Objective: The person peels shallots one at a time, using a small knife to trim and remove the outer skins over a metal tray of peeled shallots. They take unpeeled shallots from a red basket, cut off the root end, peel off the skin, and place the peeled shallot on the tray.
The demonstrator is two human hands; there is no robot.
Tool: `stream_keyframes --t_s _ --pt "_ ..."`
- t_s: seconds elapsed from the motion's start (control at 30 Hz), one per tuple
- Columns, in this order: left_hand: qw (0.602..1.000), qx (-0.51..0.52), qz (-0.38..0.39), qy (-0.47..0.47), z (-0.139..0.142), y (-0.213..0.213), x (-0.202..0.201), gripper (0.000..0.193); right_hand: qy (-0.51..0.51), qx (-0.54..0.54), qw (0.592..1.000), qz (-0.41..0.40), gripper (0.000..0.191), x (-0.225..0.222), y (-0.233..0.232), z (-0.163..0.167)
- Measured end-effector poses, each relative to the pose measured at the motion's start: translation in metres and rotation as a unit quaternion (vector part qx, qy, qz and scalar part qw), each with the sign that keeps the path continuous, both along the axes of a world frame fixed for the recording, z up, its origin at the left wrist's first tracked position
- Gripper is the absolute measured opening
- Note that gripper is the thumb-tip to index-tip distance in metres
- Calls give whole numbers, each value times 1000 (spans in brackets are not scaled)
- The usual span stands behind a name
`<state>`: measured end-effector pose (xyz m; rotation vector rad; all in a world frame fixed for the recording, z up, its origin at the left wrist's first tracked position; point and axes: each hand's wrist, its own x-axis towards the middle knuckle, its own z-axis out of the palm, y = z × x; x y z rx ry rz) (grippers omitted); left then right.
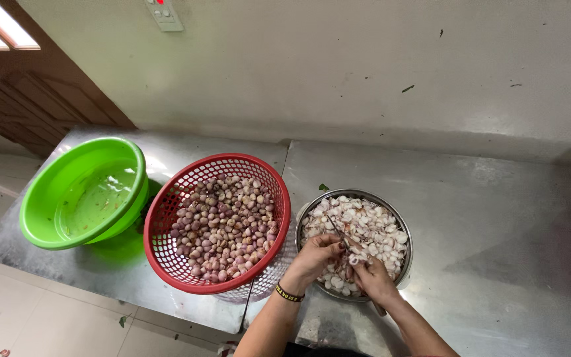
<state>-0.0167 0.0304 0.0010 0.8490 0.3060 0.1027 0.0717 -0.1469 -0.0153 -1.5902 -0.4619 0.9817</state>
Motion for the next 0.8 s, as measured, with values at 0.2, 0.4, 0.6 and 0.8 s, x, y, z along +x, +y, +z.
stream_keyframes --t_s 0.2,0.4,0.6,0.8 --pt "998 43 44 -18 2 7 6 16 57 61 996 21 38 1 -12 -2" --pt "980 185 58 -50 -2 2 8 13 72 61 995 18 36 1 -15 2" --pt "951 273 88 -115 -3 -11 3 13 71 101 992 19 35 2 -15 -2" --pt "989 119 44 -82 -1 -24 1 19 27 52 998 1 29 5 -8 -3"
